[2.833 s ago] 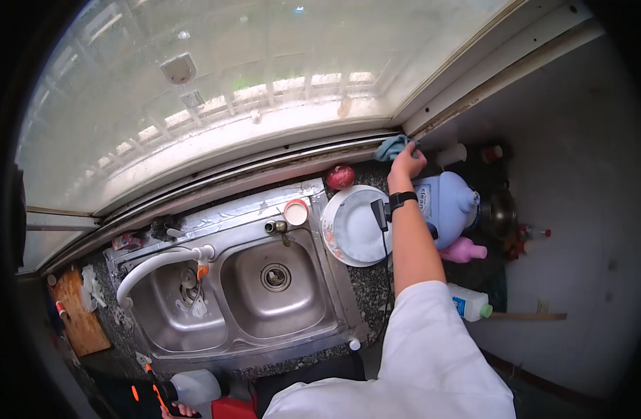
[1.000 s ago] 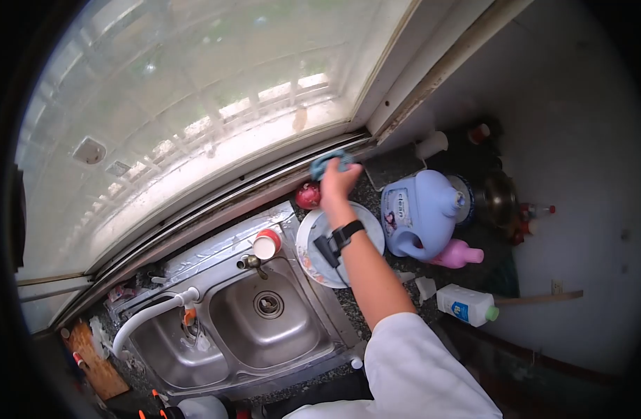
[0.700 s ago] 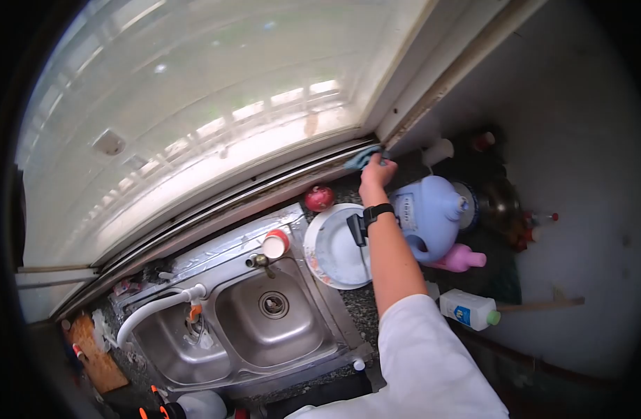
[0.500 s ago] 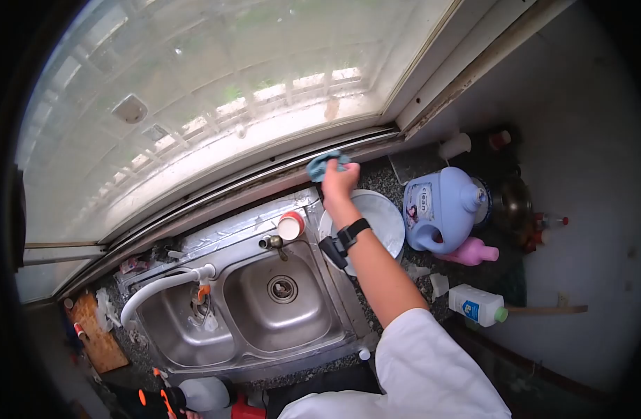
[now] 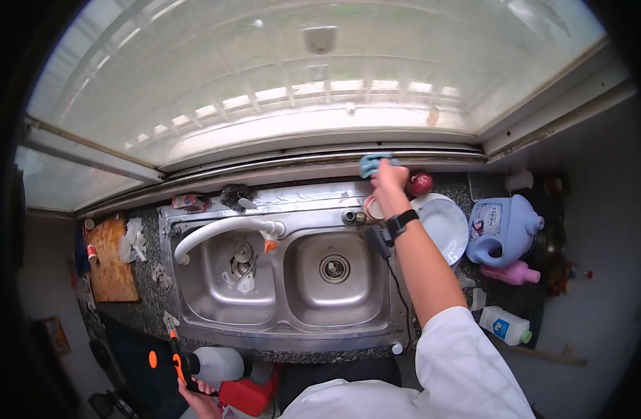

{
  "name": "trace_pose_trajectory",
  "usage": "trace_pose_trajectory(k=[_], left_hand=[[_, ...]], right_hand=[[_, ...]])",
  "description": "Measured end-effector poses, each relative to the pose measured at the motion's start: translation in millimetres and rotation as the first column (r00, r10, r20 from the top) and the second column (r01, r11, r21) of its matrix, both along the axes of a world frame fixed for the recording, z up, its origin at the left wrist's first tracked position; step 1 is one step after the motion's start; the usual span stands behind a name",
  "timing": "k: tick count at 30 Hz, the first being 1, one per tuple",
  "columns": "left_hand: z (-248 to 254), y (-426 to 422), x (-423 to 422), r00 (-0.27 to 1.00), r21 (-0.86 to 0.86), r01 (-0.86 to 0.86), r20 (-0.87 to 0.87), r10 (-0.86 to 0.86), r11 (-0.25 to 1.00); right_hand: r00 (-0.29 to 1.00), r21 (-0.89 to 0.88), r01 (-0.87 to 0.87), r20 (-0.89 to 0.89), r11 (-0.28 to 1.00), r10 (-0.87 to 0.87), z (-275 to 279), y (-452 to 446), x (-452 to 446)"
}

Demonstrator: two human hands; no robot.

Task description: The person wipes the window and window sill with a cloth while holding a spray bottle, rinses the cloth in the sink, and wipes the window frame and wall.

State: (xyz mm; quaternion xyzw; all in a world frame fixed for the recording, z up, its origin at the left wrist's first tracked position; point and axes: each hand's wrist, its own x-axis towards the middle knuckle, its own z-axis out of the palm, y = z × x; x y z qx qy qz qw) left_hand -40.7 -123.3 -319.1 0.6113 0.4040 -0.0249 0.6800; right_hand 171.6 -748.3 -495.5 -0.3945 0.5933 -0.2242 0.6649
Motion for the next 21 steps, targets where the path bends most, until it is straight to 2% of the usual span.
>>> trace_pose_trajectory(k=[2, 4, 6, 8, 9, 11, 12, 13, 14, 15, 16, 17, 18, 19, 20, 21], left_hand=[[-11, 8, -1, 0.998, -0.021, -0.055, -0.009, 0.055, 0.998], [-22, 18, -5, 1.000, 0.073, -0.008, -0.013, 0.009, 0.997], [-15, 15, 1, 0.999, 0.068, -0.042, -0.032, 0.044, 0.997], [5, 8, 13, 1.000, -0.015, 0.003, 0.022, -0.003, 1.000], [2, 17, 15, 0.998, -0.022, 0.056, 0.031, -0.055, 0.998], [-5, 33, 23, 0.999, -0.060, 0.040, 0.039, -0.038, 0.997], [-8, 42, 26, 0.999, -0.079, 0.012, 0.036, -0.009, 0.997], [-10, 52, 29, 1.000, -0.084, 0.000, 0.029, 0.002, 0.996], [-12, 63, 34, 0.999, -0.075, -0.005, 0.033, 0.007, 0.997], [-13, 76, 39, 0.999, -0.067, -0.003, 0.038, 0.006, 0.998], [-14, 87, 43, 0.999, -0.078, -0.014, 0.039, 0.017, 0.997], [-15, 98, 46, 0.998, -0.082, -0.027, 0.060, 0.031, 0.996], [-18, 111, 47, 0.997, -0.079, -0.032, 0.072, 0.038, 0.996], [-25, 130, 46, 0.997, -0.092, -0.011, 0.081, 0.018, 0.996], [-32, 143, 45, 0.997, -0.095, -0.013, 0.073, 0.020, 0.995], [-29, 147, 53, 0.996, -0.058, -0.028, 0.079, 0.033, 0.998]], right_hand=[[0.997, 0.154, -0.022, 0.072, 0.988, 0.011, 1, 42, 34], [0.998, 0.213, 0.044, 0.041, 0.976, -0.054, 8, 84, 61], [0.999, 0.111, 0.033, 0.027, 0.993, -0.037, 16, 140, 79], [0.998, 0.157, -0.010, 0.065, 0.988, 0.000, 18, 176, 95], [0.998, 0.138, -0.014, 0.055, 0.990, 0.006, 13, 176, 94], [0.996, 0.080, -0.075, 0.052, 0.994, 0.071, 4, 175, 93], [0.998, 0.080, -0.031, 0.064, 0.996, 0.026, -4, 162, 87], [0.994, 0.031, 0.084, 0.067, 0.996, -0.086, -3, 145, 77], [0.988, -0.084, 0.154, -0.007, 0.984, -0.155, -8, 119, 65], [0.994, -0.142, 0.109, 0.013, 0.984, -0.108, -28, 76, 48], [0.996, -0.187, 0.069, -0.035, 0.980, -0.077, -10, 63, 36], [0.990, -0.211, 0.106, -0.064, 0.972, -0.122, -16, 49, 40], [0.979, -0.233, 0.148, -0.100, 0.961, -0.175, -28, 45, 42], [0.977, -0.227, 0.183, -0.063, 0.957, -0.202, -19, 68, 52], [0.995, -0.203, 0.098, 0.003, 0.974, -0.100, -14, 95, 59], [0.985, -0.213, 0.136, -0.074, 0.967, -0.155, -10, 126, 76]])
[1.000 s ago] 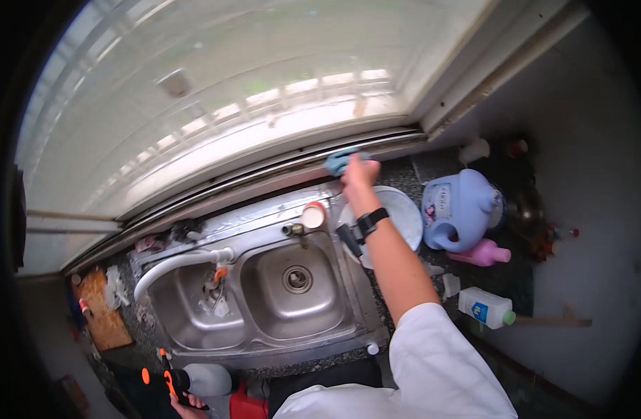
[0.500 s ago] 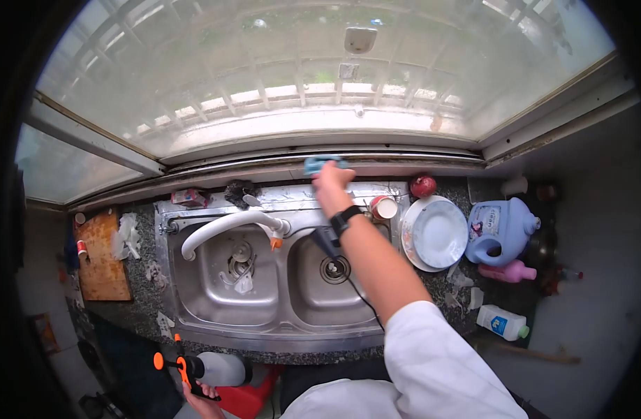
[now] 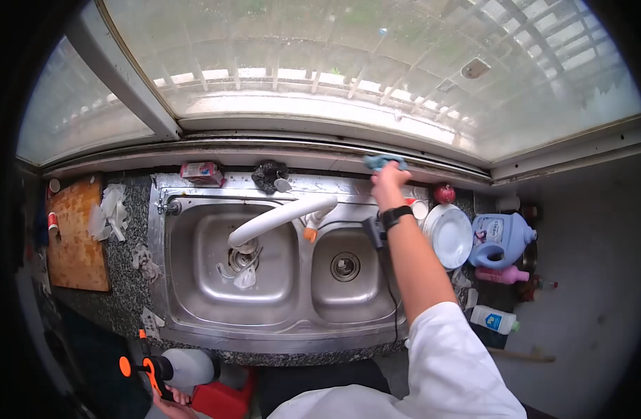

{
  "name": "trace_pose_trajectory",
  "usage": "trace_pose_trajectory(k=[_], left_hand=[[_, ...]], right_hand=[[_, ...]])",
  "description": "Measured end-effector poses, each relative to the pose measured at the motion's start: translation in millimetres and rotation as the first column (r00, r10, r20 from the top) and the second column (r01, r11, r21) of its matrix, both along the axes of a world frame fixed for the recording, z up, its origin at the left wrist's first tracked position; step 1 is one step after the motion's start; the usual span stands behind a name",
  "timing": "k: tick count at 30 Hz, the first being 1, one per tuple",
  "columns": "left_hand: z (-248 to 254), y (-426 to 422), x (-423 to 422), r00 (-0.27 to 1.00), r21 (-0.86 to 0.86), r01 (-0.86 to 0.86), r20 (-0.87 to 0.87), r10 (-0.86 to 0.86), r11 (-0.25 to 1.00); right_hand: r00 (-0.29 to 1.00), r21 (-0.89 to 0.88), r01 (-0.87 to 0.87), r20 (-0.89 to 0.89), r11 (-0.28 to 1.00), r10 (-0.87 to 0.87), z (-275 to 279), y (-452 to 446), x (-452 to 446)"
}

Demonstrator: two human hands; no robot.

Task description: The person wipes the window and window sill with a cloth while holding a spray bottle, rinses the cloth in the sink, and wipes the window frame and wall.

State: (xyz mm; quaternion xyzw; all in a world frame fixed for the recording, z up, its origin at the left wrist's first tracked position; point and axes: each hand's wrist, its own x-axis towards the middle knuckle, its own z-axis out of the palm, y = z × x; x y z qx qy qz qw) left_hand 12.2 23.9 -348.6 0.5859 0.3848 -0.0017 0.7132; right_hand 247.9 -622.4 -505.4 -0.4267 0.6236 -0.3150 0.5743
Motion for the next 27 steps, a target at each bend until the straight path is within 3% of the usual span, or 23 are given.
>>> trace_pose_trajectory(k=[1, 2, 3, 5, 7, 11, 14, 18, 20, 24, 27], left_hand=[[1, 5, 6, 1.000, 0.037, -0.016, 0.010, 0.016, 0.999], [-10, 26, 3, 1.000, -0.002, 0.013, 0.016, -0.013, 1.000], [-20, 37, 10, 1.000, -0.006, 0.015, 0.015, -0.015, 1.000], [-28, 51, 16, 0.994, 0.097, -0.081, -0.062, 0.088, 0.992], [-25, 55, 23, 0.989, 0.132, -0.126, -0.055, 0.134, 0.983], [-18, 73, 30, 1.000, 0.138, -0.024, 0.016, 0.023, 0.990], [-14, 71, 22, 0.991, 0.056, -0.102, 0.088, 0.097, 0.993], [12, 43, 10, 0.980, 0.036, -0.143, 0.144, 0.136, 0.989], [19, 38, 7, 0.978, 0.081, -0.166, 0.139, 0.154, 0.983], [17, 55, 7, 0.977, 0.089, -0.200, 0.096, 0.192, 0.976], [7, 78, 16, 0.984, 0.096, -0.163, 0.094, 0.154, 0.982]], right_hand=[[0.999, 0.013, -0.033, 0.005, 0.999, 0.033, 4, 26, 11], [0.976, 0.050, -0.210, 0.075, 0.977, 0.206, -12, 36, 12], [0.964, 0.087, -0.264, 0.061, 0.960, 0.260, -7, 57, 19], [0.896, 0.219, -0.438, 0.189, 0.872, 0.403, -1, 67, 22], [0.855, 0.232, -0.513, 0.221, 0.826, 0.469, -10, 53, 16], [0.927, 0.121, -0.268, 0.302, 0.956, 0.222, 9, 5, -22], [0.803, -0.029, -0.461, 0.411, 0.887, 0.431, 41, -13, -75], [0.807, -0.049, -0.533, 0.272, 0.845, 0.525, 89, 30, -133], [0.748, -0.021, -0.625, 0.269, 0.780, 0.606, 104, 61, -158], [0.692, 0.015, -0.717, 0.130, 0.697, 0.710, 85, 123, -194], [0.603, 0.055, -0.796, 0.156, 0.603, 0.782, 80, 187, -197]])
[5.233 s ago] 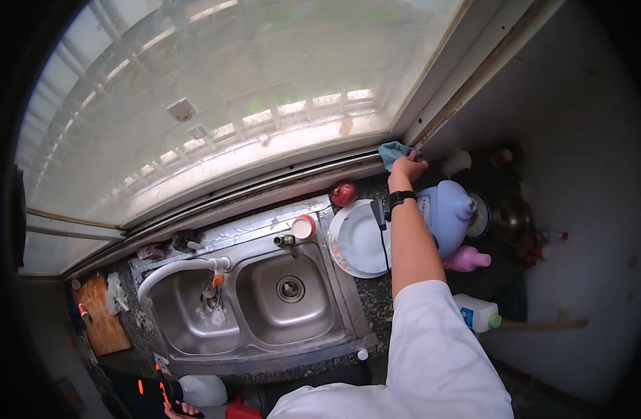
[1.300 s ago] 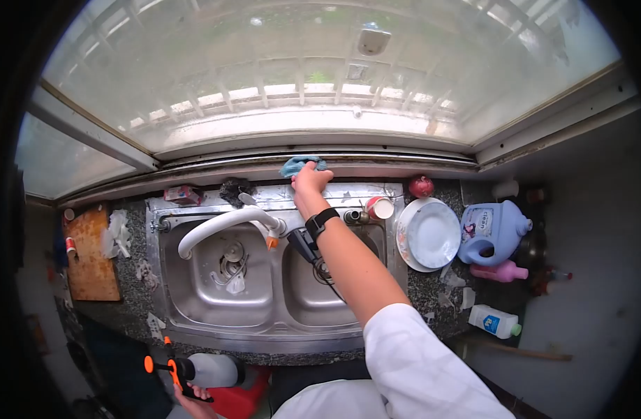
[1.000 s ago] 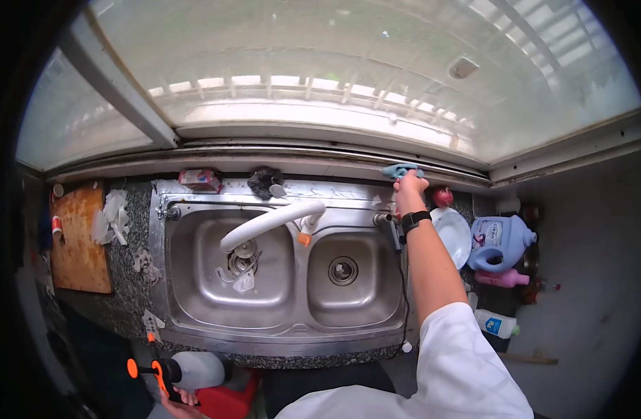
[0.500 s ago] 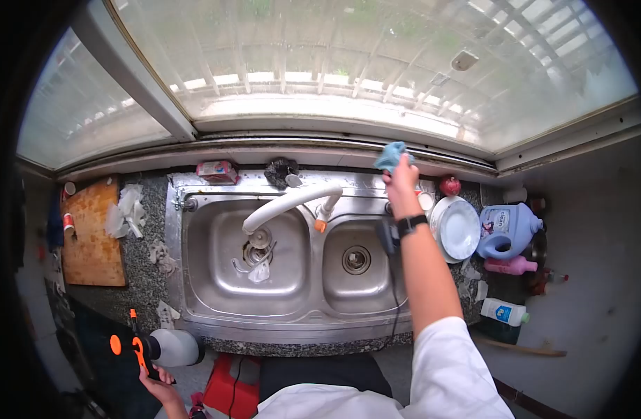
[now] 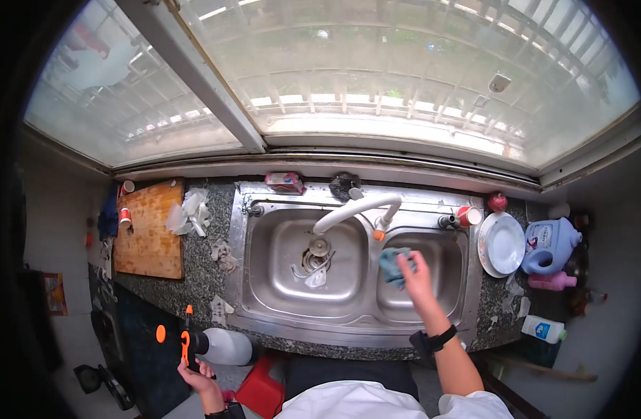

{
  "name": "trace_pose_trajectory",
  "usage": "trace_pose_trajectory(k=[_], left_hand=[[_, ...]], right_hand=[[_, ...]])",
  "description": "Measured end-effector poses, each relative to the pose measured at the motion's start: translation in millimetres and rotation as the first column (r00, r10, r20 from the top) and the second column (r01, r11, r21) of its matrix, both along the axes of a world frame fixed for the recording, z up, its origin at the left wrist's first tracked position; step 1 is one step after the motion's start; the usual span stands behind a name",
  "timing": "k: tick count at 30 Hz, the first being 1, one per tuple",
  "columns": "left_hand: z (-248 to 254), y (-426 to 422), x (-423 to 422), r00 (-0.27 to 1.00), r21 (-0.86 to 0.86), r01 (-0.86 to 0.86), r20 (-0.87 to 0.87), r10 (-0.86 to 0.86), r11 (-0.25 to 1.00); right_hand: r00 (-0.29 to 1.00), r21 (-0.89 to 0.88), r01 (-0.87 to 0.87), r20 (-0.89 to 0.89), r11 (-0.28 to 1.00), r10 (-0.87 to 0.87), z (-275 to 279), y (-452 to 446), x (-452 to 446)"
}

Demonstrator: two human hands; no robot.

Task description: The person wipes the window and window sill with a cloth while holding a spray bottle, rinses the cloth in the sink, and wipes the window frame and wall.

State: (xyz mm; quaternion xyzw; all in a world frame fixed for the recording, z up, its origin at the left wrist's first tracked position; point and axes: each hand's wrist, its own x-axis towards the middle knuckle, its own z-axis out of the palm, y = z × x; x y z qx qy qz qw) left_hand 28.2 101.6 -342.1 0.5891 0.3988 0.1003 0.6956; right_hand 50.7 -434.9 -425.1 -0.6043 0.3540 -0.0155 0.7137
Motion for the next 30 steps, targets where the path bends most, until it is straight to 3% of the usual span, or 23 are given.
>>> trace_pose_trajectory(k=[2, 3, 4, 6, 7, 8, 10, 12, 14, 18, 21, 23, 24, 26, 27, 28, 30], left_hand=[[-14, 28, 7, 1.000, -0.041, 0.027, 0.007, -0.027, 0.999], [-22, 43, 11, 0.995, 0.005, 0.080, 0.058, -0.081, 0.997], [-23, 57, 16, 0.985, 0.053, 0.134, 0.099, -0.139, 0.990], [-25, 79, 38, 0.988, 0.056, 0.129, 0.082, -0.134, 0.990], [-19, 86, 52, 0.979, 0.075, 0.167, 0.102, -0.174, 0.983], [-14, 99, 59, 0.972, 0.094, 0.192, 0.120, -0.202, 0.977], [-17, 136, 76, 0.924, 0.108, 0.353, 0.116, -0.364, 0.930], [-19, 157, 96, 0.925, 0.110, 0.357, 0.094, -0.368, 0.927], [-21, 175, 112, 0.898, 0.199, 0.409, 0.084, -0.431, 0.891], [-41, 205, 132, 0.887, 0.200, 0.430, 0.086, -0.453, 0.880], [-50, 227, 143, 0.884, 0.193, 0.437, 0.087, -0.459, 0.878], [-49, 229, 150, 0.906, 0.154, 0.398, 0.088, -0.413, 0.904], [-51, 230, 153, 0.900, 0.146, 0.408, 0.103, -0.424, 0.901], [-57, 234, 155, 0.900, 0.116, 0.397, 0.147, -0.411, 0.911], [-61, 238, 156, 0.884, 0.108, 0.432, 0.148, -0.444, 0.895], [-64, 239, 156, 0.887, 0.098, 0.427, 0.146, -0.438, 0.899], [-60, 233, 161, 0.884, 0.099, 0.430, 0.156, -0.441, 0.898]], right_hand=[[0.993, -0.019, -0.114, 0.008, 0.993, 0.114, 5, 48, 10], [0.976, -0.132, -0.195, 0.071, 0.972, 0.205, -17, 67, 11], [0.979, -0.133, -0.193, 0.044, 0.972, 0.200, -10, 88, 17], [0.902, -0.117, -0.368, 0.198, 0.922, 0.385, 4, 128, 37], [0.923, 0.210, -0.316, 0.295, 0.925, 0.248, 16, 153, 49], [0.937, 0.517, -0.259, 0.339, 0.816, 0.083, 24, 177, 56], [0.921, 0.573, -0.316, 0.377, 0.756, 0.100, 31, 206, 76], [0.936, 0.684, -0.263, 0.352, 0.681, 0.008, 60, 238, 100], [0.938, 0.645, -0.247, 0.346, 0.723, 0.012, 66, 261, 119], [0.944, 0.593, -0.217, 0.331, 0.775, 0.012, 75, 279, 140], [0.899, 0.531, -0.324, 0.430, 0.783, 0.080, 63, 273, 144], [0.960, 0.541, -0.156, 0.281, 0.827, -0.003, 64, 279, 152], [0.957, 0.528, -0.150, 0.290, 0.836, -0.011, 56, 277, 153], [0.957, 0.561, 0.071, 0.194, 0.825, -0.214, 26, 267, 160], [0.933, 0.484, 0.248, 0.115, 0.839, -0.342, 15, 263, 168], [0.927, 0.486, 0.250, 0.129, 0.838, -0.351, -1, 250, 174], [0.831, 0.379, 0.453, 0.148, 0.807, -0.536, -35, 213, 184]])
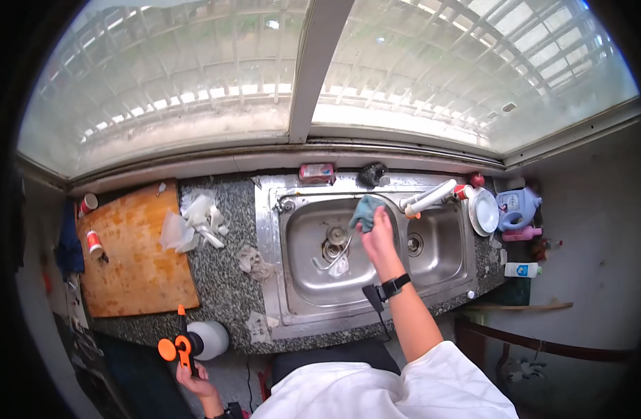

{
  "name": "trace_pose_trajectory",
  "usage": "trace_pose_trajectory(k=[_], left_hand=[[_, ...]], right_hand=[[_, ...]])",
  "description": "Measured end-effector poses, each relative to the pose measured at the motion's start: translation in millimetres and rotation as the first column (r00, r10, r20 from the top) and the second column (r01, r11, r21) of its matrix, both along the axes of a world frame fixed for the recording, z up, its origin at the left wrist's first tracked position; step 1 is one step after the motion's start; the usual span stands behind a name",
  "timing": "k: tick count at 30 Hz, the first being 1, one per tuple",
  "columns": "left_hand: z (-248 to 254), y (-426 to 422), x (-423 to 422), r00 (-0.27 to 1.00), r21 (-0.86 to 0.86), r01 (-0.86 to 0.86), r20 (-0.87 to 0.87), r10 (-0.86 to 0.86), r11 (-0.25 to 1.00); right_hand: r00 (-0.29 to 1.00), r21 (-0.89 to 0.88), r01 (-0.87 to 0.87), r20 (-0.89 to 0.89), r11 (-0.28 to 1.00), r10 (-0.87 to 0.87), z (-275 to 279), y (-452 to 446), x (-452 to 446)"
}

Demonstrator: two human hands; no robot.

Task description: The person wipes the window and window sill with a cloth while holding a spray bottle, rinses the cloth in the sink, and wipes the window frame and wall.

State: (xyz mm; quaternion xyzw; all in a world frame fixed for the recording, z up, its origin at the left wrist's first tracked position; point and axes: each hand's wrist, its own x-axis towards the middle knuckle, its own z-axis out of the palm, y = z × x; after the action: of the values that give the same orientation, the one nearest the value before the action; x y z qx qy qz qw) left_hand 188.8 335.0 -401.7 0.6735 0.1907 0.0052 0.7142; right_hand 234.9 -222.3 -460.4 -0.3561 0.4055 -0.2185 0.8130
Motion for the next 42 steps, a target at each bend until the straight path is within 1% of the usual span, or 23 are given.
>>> trace_pose_trajectory(k=[3, 6, 8, 10, 11, 12, 14, 15, 16, 19, 21, 22, 23, 24, 26, 28, 30, 31, 32, 34, 37, 40, 42], left_hand=[[-16, 10, -2, 0.997, 0.012, -0.072, -0.014, 0.072, 0.997], [-8, 4, 2, 0.991, 0.018, -0.116, -0.065, 0.117, 0.993], [-6, 3, -3, 0.990, 0.019, -0.123, -0.072, 0.124, 0.992], [2, 8, -8, 0.973, -0.076, -0.143, -0.196, 0.126, 0.987], [-11, 9, -3, 0.988, 0.036, -0.067, -0.134, 0.072, 0.997], [-11, 9, -3, 0.980, 0.038, -0.097, -0.168, 0.103, 0.995], [1, -10, 6, 0.985, 0.138, -0.066, -0.151, 0.087, 0.988], [1, -10, 9, 0.991, 0.114, -0.025, -0.130, 0.039, 0.993], [3, -11, 11, 0.990, 0.124, -0.029, -0.132, 0.045, 0.992], [5, -9, 16, 0.989, 0.182, -0.009, -0.147, 0.036, 0.983], [-1, 4, 16, 0.989, 0.125, -0.012, -0.144, 0.030, 0.992], [-4, 6, 17, 0.989, 0.120, -0.008, -0.143, 0.025, 0.993], [-6, 7, 16, 0.987, 0.111, -0.051, -0.143, 0.067, 0.992], [-7, 8, 17, 0.984, 0.104, -0.092, -0.140, 0.106, 0.990], [-5, 2, 19, 0.982, 0.116, -0.105, -0.144, 0.122, 0.988], [-3, 0, 17, 0.980, 0.152, -0.103, -0.153, 0.126, 0.983], [-3, -4, 20, 0.985, 0.144, -0.092, -0.132, 0.112, 0.985], [-2, -3, 18, 0.989, 0.145, -0.082, -0.108, 0.098, 0.986], [-2, 1, 14, 0.988, 0.145, -0.093, -0.109, 0.110, 0.985], [-5, 7, 10, 0.989, 0.068, -0.085, -0.116, 0.092, 0.994], [-5, 2, 8, 0.990, 0.100, -0.100, -0.086, 0.108, 0.990], [-6, -2, 5, 0.983, 0.093, -0.165, -0.069, 0.172, 0.982], [-9, 2, -1, 0.987, 0.096, -0.147, -0.058, 0.153, 0.984]], right_hand=[[0.968, -0.018, 0.239, 0.079, 0.971, -0.237, -18, -54, 36], [0.908, -0.163, 0.414, 0.152, 0.896, -0.392, -41, -116, 72], [0.771, -0.164, 0.636, 0.093, 0.754, -0.630, -52, -150, 96], [0.673, -0.202, 0.725, 0.005, 0.658, -0.740, -66, -181, 112], [0.657, -0.270, 0.700, -0.120, 0.661, -0.745, -74, -191, 117], [0.624, -0.337, 0.664, -0.241, 0.667, -0.743, -80, -197, 120], [0.646, -0.454, 0.628, -0.147, 0.631, -0.749, -91, -200, 124], [0.655, -0.498, 0.582, -0.182, 0.643, -0.733, -80, -188, 129], [0.658, -0.493, 0.578, -0.191, 0.651, -0.728, -80, -179, 136], [0.770, -0.463, 0.427, -0.265, 0.777, -0.581, -75, -139, 154], [0.795, -0.441, 0.322, -0.355, 0.838, -0.493, -57, -71, 186], [0.844, -0.360, 0.286, -0.343, 0.888, -0.411, -30, -29, 200], [0.881, -0.312, 0.295, -0.276, 0.903, -0.384, -50, -13, 214], [0.850, -0.465, 0.260, -0.307, 0.847, -0.429, -110, -15, 231], [0.884, -0.286, 0.281, -0.295, 0.916, -0.363, -61, 18, 237], [0.898, -0.309, 0.169, -0.344, 0.936, -0.276, -53, 11, 224], [0.921, -0.388, 0.094, -0.316, 0.917, -0.228, -47, -3, 207], [0.900, -0.418, 0.089, -0.354, 0.904, -0.253, -49, -14, 201], [0.912, -0.347, 0.163, -0.305, 0.923, -0.276, -50, -27, 197], [0.920, -0.348, 0.180, -0.273, 0.920, -0.283, -49, -46, 193], [0.843, -0.339, 0.396, -0.234, 0.853, -0.484, -55, -66, 187], [0.877, -0.206, 0.454, -0.069, 0.867, -0.476, -61, -83, 169], [0.867, -0.204, 0.463, -0.096, 0.863, -0.488, -54, -70, 176]])
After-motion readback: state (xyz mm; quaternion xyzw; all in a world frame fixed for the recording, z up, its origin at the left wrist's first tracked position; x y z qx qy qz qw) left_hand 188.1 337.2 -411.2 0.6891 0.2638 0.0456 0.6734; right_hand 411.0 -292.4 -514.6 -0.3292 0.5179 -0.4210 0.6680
